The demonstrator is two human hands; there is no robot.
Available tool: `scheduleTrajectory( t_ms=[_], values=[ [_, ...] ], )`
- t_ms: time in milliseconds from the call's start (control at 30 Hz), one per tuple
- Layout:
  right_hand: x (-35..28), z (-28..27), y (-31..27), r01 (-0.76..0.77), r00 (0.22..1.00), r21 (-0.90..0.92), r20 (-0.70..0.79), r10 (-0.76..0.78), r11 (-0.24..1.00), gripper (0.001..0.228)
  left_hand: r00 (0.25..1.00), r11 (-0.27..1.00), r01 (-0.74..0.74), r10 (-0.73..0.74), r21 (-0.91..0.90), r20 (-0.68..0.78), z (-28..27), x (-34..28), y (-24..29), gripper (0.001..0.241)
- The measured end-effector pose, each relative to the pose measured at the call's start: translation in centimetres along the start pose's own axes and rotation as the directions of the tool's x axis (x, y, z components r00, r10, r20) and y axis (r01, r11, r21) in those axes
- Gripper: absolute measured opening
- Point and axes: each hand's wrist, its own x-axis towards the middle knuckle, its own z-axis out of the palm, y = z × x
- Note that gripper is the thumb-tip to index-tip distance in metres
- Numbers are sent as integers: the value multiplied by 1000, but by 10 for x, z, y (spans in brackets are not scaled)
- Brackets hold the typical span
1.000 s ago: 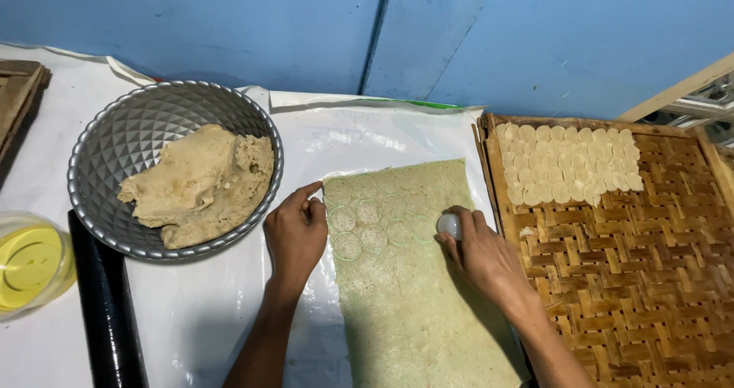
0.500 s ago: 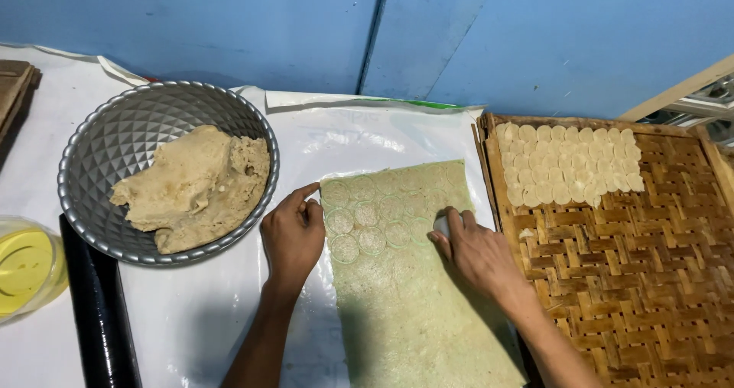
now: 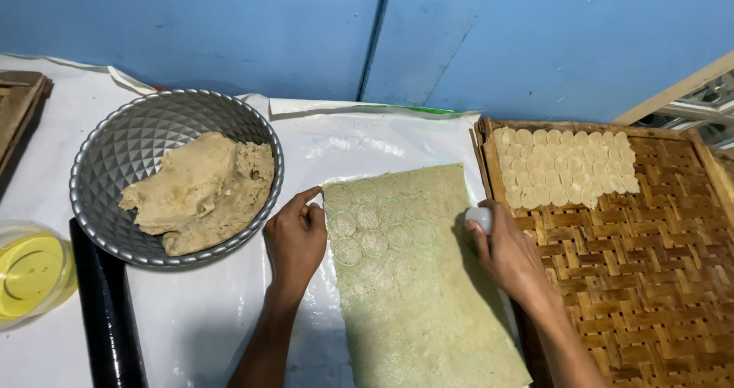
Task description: Cutting out circular shapes from a sheet of dough using a small round cutter and placing them onto a wooden drying tray.
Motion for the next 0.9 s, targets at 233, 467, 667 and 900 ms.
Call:
scheduleTrajectory(
  t_ms=[233,467,667,900],
  values=[
    [-15,-14,-11,-83,996,32,20,83,996,48,1000,1000,-9,8,21,9,2,-1,1,30],
    [3,1,-7,-33,999,-113,30,37,993,49,1000,1000,6,-6,18,15,2,0,1,32],
    [6,19,-17,-84,996,-292,-67,67,953,53,1000,999,-9,8,31,14,5,1,-1,30],
    [6,-3,-20,2,994,-246,107,25,969,48,1000,999,-14,14,28,16,6,1,-3,29]
  ],
)
